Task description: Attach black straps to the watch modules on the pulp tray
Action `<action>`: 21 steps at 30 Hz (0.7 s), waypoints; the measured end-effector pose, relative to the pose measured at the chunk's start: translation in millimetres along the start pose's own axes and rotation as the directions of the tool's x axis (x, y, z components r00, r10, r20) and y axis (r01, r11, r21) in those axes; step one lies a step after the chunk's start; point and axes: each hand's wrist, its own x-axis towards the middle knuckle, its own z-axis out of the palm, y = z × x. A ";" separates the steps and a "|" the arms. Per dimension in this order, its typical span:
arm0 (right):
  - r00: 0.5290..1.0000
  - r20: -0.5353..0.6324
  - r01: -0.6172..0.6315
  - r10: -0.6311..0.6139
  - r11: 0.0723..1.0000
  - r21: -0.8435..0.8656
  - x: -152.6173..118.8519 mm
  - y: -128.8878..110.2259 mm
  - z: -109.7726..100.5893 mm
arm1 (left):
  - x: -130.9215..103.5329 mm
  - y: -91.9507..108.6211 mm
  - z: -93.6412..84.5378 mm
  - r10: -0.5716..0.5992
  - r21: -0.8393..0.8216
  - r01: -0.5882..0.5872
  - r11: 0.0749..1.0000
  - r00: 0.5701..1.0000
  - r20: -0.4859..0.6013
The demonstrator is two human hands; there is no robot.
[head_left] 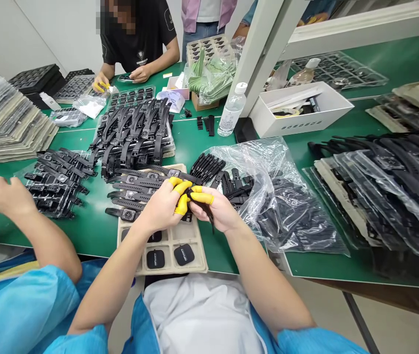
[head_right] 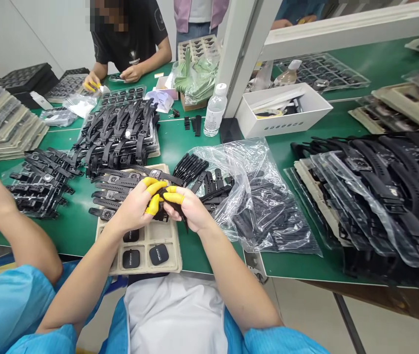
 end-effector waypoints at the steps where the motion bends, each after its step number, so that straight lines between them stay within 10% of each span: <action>1: 1.000 -0.007 -0.013 0.013 1.000 -0.028 0.4 -0.2 -0.9 | -0.5 0.3 -0.2 -0.009 0.051 0.008 0.999 1.000 0.025; 14: 0.995 -0.022 0.094 -0.096 0.992 -0.084 0.4 3.7 -1.8 | 0.5 -6.0 0.2 -0.091 -0.220 0.075 0.973 0.994 -0.063; 21: 0.996 0.081 -0.014 0.024 0.993 -0.116 -4.8 0.5 -2.3 | 6.1 1.5 6.5 -0.359 -0.646 0.107 0.756 0.892 -0.273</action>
